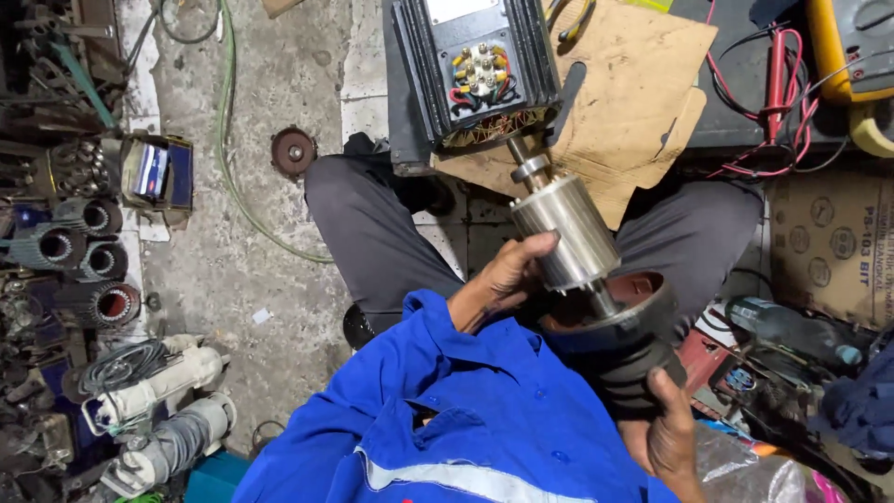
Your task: The person is cleaning and inspecting an electric motor, using a cloth to wipe the rotor and a multimeter to test electrical connections.
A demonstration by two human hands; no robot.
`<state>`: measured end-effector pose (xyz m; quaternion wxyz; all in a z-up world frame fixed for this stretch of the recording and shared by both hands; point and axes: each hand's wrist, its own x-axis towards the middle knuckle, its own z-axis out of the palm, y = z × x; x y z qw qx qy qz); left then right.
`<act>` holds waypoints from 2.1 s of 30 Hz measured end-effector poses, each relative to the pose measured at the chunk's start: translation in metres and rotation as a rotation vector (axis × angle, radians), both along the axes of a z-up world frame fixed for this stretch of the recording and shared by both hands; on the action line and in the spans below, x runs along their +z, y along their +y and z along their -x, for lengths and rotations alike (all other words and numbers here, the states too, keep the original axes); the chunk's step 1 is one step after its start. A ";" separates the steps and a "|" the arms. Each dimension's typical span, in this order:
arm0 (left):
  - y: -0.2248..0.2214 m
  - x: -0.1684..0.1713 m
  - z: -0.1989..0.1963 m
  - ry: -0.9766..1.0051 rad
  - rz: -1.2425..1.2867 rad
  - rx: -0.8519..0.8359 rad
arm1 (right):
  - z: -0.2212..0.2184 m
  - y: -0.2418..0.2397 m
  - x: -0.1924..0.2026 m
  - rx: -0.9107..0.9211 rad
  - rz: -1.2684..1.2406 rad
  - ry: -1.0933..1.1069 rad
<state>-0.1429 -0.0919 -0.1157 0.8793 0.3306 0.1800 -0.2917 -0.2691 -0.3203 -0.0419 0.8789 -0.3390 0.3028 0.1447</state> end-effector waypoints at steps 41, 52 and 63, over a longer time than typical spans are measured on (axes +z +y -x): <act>0.074 0.014 -0.061 0.001 -0.079 0.234 | -0.072 0.076 0.003 0.352 0.144 0.171; 0.076 0.010 -0.070 -0.025 -0.159 0.228 | -0.077 0.080 0.004 0.455 0.224 0.084; 0.078 0.002 -0.076 -0.036 -0.220 0.252 | -0.081 0.087 0.000 0.556 0.268 0.082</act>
